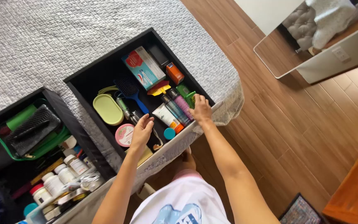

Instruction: Organize personal care products and toiletries inside storage drawers on a bed.

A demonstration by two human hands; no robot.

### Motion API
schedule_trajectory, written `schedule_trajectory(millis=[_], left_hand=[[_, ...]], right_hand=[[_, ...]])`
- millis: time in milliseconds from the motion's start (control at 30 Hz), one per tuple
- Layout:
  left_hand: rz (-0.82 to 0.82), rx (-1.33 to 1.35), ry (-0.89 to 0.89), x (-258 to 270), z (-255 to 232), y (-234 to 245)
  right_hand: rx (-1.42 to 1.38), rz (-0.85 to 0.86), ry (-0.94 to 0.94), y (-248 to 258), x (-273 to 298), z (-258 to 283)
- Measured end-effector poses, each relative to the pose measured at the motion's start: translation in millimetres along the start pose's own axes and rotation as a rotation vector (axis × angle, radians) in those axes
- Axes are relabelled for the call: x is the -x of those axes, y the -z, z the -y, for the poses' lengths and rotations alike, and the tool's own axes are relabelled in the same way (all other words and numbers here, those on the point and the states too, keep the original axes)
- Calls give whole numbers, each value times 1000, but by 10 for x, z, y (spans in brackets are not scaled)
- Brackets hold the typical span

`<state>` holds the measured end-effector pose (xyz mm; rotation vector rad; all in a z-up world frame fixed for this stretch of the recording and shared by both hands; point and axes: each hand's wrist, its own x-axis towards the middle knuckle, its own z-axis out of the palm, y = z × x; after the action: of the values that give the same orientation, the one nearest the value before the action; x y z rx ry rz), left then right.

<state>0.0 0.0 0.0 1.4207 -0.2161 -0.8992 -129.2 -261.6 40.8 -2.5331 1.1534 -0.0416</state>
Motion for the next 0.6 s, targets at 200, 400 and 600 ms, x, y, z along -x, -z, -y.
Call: schedule_trajectory(millis=[200,400,600], left_hand=[[-126,63,82,-632,187,-486],[-209,-28,184,-931,-29,-1033],[-168,-52,139,-1106,141,-1303]], right_hand=[[262,-104,154,-310,-243,-420],[402,149,230,-395,-466,-521],[179,258,221,-576,-741,-737]])
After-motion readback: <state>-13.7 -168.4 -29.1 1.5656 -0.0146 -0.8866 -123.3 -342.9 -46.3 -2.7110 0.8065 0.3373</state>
